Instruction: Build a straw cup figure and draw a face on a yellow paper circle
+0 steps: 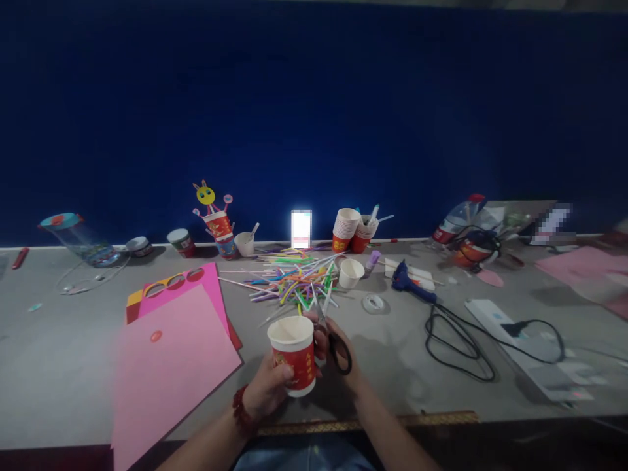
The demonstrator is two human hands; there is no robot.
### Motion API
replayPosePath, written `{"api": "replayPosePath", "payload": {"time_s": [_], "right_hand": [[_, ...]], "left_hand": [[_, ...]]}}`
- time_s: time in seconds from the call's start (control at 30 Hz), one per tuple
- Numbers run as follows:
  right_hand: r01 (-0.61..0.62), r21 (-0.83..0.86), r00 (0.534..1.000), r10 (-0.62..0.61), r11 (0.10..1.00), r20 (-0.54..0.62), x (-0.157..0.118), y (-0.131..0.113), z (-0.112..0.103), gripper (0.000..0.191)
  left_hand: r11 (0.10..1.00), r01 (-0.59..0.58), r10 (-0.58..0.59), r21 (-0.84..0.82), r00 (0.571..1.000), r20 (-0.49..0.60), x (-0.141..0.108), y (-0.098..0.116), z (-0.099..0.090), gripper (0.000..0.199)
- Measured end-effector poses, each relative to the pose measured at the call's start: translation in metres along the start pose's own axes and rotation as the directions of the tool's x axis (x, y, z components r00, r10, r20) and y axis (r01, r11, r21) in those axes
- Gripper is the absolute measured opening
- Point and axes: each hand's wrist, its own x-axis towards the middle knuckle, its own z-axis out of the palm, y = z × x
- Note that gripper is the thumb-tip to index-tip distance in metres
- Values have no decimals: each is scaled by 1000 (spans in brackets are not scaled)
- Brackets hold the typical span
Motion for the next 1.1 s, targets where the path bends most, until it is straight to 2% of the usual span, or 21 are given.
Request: {"api": "replayPosePath", "payload": {"time_s": [0.1, 0.23, 0.3, 0.37, 0.47, 0.57, 0.67, 0.77, 0.87, 1.0, 1.1], "right_hand": [[-88, 104, 996, 88, 991, 10, 2, -7, 4, 42], [46, 125, 979, -20, 991, -205, 7, -7, -1, 32], [104, 72, 969, -85, 992, -233, 6, -8, -8, 34], [115, -34, 977, -119, 993, -177, 1, -10, -15, 40], [96, -253, 992, -113, 963, -56, -13, -11, -21, 42], [130, -454, 991, -109, 881, 73, -28, -8, -17, 40], [215, -609, 975, -133, 764, 178, -37, -3, -6, 39], [330, -703, 944, -194, 630, 268, -39, 2, 3, 37], [408, -727, 912, -281, 553, 297, -38, 4, 8, 34], [449, -689, 889, -360, 569, 283, -35, 3, 10, 34], [454, -653, 888, -365, 607, 278, -35, 3, 11, 35]], "left_hand": [[998, 17, -18, -60, 1000, -4, -2, -2, 5, 64], [989, 42, -61, -140, 989, -136, -1, -5, 3, 64], [974, 39, -95, -223, 964, -248, 2, -7, -4, 57], [933, 30, -164, -358, 922, -351, 8, -7, -12, 42], [858, 0, -246, -513, 877, -412, 19, -2, -22, 25], [806, -44, -273, -591, 857, -437, 26, 5, -21, 24], [758, -53, -325, -650, 833, -447, 30, 10, -12, 29], [727, -49, -344, -685, 837, -426, 30, 13, -1, 37], [706, -46, -344, -707, 850, -399, 29, 15, 7, 42], [715, -36, -294, -698, 891, -346, 29, 16, 11, 43], [726, -33, -274, -687, 903, -332, 29, 15, 11, 42]]}}
